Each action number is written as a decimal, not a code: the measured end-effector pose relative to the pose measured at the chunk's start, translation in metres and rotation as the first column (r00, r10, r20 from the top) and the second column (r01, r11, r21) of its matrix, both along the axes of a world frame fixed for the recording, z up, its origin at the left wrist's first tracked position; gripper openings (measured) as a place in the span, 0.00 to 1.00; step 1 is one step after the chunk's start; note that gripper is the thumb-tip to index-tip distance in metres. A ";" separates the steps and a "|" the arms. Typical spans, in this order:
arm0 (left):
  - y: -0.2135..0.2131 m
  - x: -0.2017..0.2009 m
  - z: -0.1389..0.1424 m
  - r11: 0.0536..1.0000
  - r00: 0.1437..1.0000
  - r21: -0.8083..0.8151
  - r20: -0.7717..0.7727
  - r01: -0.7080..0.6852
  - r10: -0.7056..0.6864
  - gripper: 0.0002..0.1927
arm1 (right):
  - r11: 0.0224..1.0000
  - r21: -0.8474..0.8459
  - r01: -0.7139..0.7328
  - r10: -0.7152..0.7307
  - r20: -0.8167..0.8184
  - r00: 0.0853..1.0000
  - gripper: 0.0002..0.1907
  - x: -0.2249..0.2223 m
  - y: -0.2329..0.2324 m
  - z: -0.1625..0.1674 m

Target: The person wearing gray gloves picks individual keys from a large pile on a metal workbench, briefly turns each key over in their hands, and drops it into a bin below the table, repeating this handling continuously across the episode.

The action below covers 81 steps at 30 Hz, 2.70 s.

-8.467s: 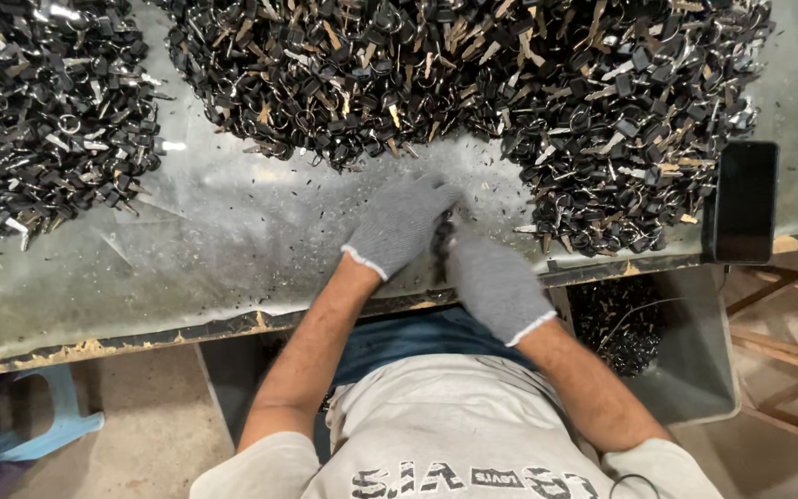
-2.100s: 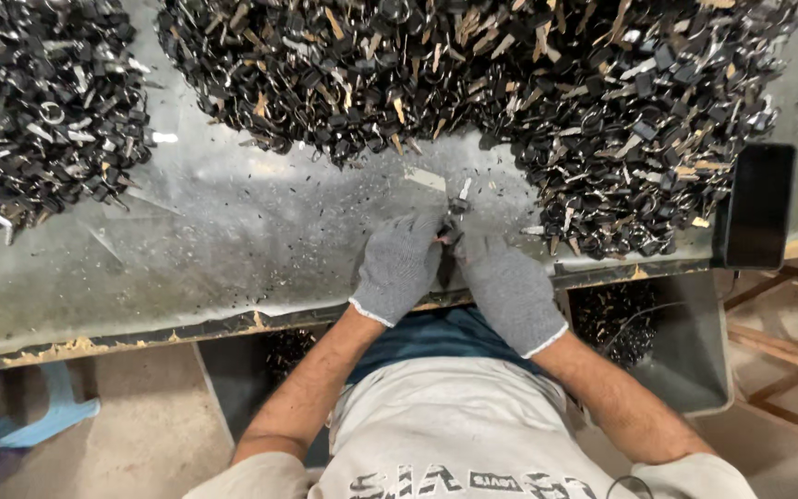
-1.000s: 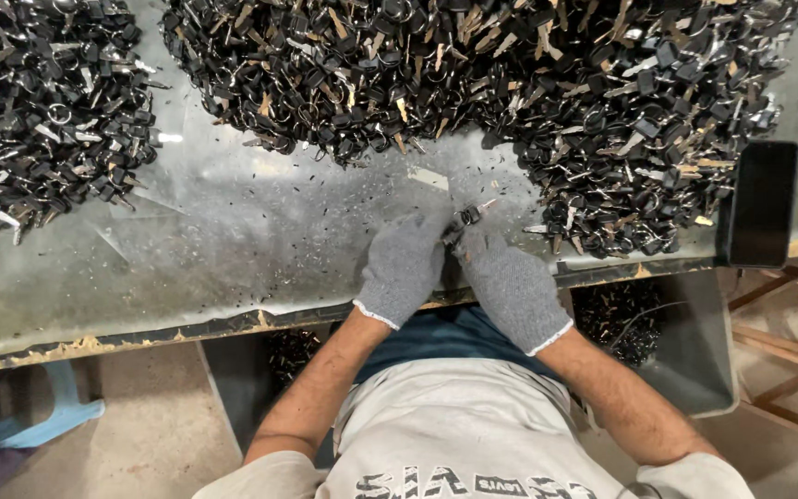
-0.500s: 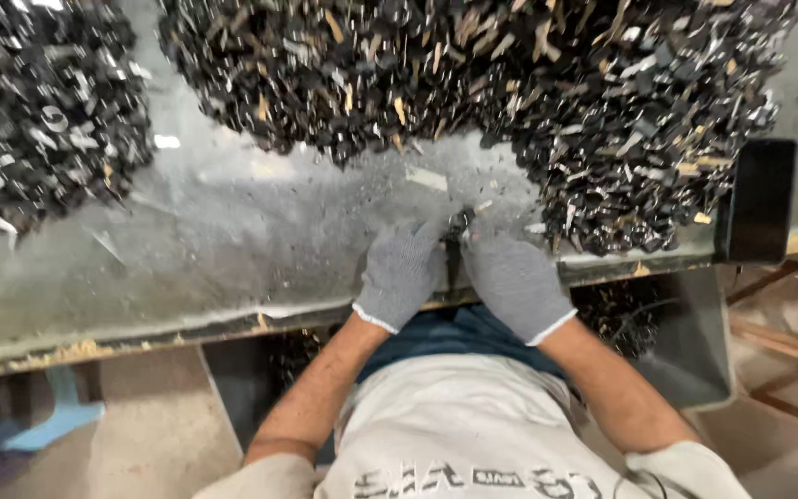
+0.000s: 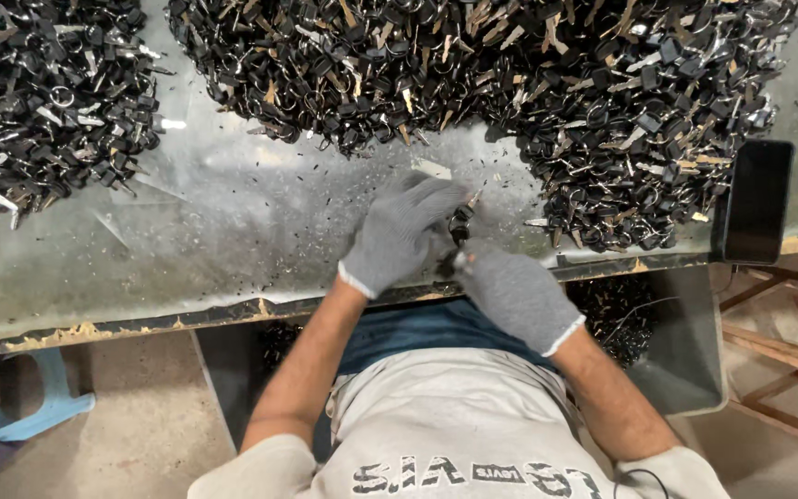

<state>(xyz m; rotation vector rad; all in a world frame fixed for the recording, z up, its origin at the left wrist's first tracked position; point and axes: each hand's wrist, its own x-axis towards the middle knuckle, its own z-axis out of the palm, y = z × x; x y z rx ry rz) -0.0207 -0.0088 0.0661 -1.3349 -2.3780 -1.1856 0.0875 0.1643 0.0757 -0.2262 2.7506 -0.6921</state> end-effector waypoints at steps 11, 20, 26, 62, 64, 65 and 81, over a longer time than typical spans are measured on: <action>0.023 0.004 -0.036 0.938 0.992 -0.328 0.028 -0.110 0.126 0.11 | 0.935 0.271 0.228 -0.242 0.018 0.970 0.18 0.000 0.009 -0.013; 0.011 0.021 -0.050 0.939 0.976 -0.274 0.000 -0.209 0.218 0.14 | 0.960 0.168 0.225 -0.202 -0.143 0.969 0.14 -0.014 -0.001 -0.017; 0.008 0.021 -0.052 0.949 0.987 -0.273 -0.034 -0.158 0.155 0.12 | 0.976 0.192 0.101 -0.060 -0.208 0.976 0.08 -0.023 0.006 -0.013; 0.007 0.036 -0.048 0.932 0.966 -0.305 0.105 -0.196 0.237 0.07 | 0.968 0.248 0.029 0.011 -0.156 0.988 0.15 -0.010 0.017 -0.017; 0.006 0.034 -0.047 0.951 0.975 -0.247 0.073 -0.187 0.210 0.10 | 0.975 0.209 0.075 -0.046 -0.139 0.989 0.11 -0.011 0.017 -0.018; 0.007 0.034 -0.045 0.952 0.974 -0.234 0.063 -0.196 0.216 0.10 | 0.966 0.223 0.132 -0.105 -0.126 0.986 0.11 -0.010 0.014 -0.019; 0.043 -0.011 0.026 0.847 0.951 -0.515 0.177 -0.130 0.253 0.09 | 0.942 0.241 0.235 -0.249 0.027 0.968 0.21 0.004 0.002 -0.021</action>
